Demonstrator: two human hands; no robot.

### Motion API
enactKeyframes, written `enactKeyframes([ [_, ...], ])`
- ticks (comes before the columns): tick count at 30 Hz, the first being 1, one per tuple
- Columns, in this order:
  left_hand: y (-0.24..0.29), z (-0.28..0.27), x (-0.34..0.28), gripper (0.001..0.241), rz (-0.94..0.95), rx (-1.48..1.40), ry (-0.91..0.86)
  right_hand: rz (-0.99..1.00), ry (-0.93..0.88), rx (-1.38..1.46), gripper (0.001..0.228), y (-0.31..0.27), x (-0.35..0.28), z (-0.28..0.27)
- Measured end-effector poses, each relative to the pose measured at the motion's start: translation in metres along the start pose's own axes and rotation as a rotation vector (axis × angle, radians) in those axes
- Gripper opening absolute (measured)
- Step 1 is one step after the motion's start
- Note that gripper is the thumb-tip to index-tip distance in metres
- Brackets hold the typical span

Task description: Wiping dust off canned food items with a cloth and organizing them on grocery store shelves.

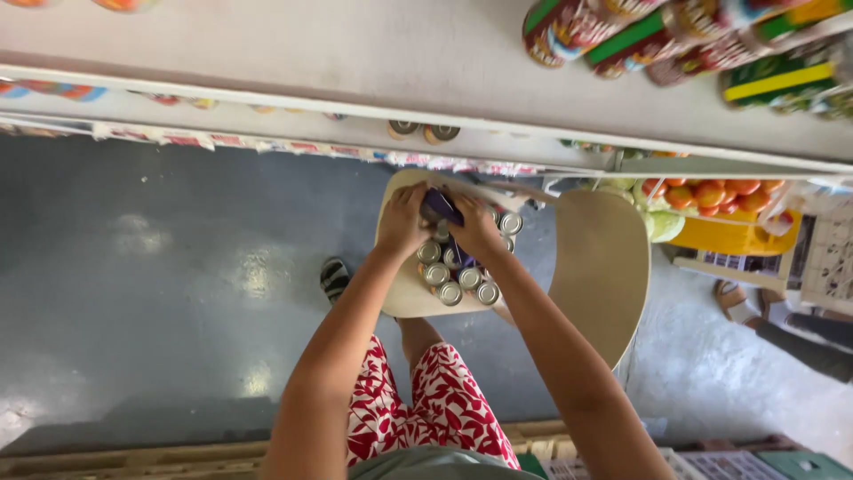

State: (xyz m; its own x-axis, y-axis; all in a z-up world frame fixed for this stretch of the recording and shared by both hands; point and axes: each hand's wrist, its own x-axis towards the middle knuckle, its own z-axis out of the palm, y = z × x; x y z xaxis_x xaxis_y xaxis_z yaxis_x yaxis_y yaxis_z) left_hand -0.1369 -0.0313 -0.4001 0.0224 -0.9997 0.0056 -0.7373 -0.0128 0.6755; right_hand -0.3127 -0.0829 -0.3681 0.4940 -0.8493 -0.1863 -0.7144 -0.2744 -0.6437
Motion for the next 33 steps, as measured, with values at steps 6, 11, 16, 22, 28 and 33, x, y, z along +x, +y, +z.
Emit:
enactKeyframes([
  [6, 0.083, -0.152, -0.042, 0.072, -0.181, -0.841, 0.174, 0.194, -0.122, 0.318, 0.030, -0.143, -0.037, -0.129],
  [11, 0.153, -0.248, -0.042, 0.046, -0.261, -1.385, 0.264, 0.190, 0.097, 0.821, 0.064, -0.257, -0.039, -0.183],
  [16, 0.166, -0.294, -0.030, 0.035, -0.425, -1.683, 0.320, -0.029, 0.257, 0.590, 0.049, -0.354, -0.055, -0.196],
  [22, 0.223, -0.386, -0.048, 0.037, -0.545, -1.697, 0.244, -0.730, 0.635, 0.048, 0.027, -0.386, -0.064, -0.202],
  [28, 0.236, -0.395, -0.060, 0.042, -0.471, -1.814, 0.184, -0.713, 0.599, 0.050, 0.024, -0.406, -0.093, -0.199],
  [33, 0.230, -0.391, -0.055, 0.057, -0.510, -1.853, 0.145, -0.650, 0.699, 0.179, 0.014, -0.413, -0.075, -0.212],
])
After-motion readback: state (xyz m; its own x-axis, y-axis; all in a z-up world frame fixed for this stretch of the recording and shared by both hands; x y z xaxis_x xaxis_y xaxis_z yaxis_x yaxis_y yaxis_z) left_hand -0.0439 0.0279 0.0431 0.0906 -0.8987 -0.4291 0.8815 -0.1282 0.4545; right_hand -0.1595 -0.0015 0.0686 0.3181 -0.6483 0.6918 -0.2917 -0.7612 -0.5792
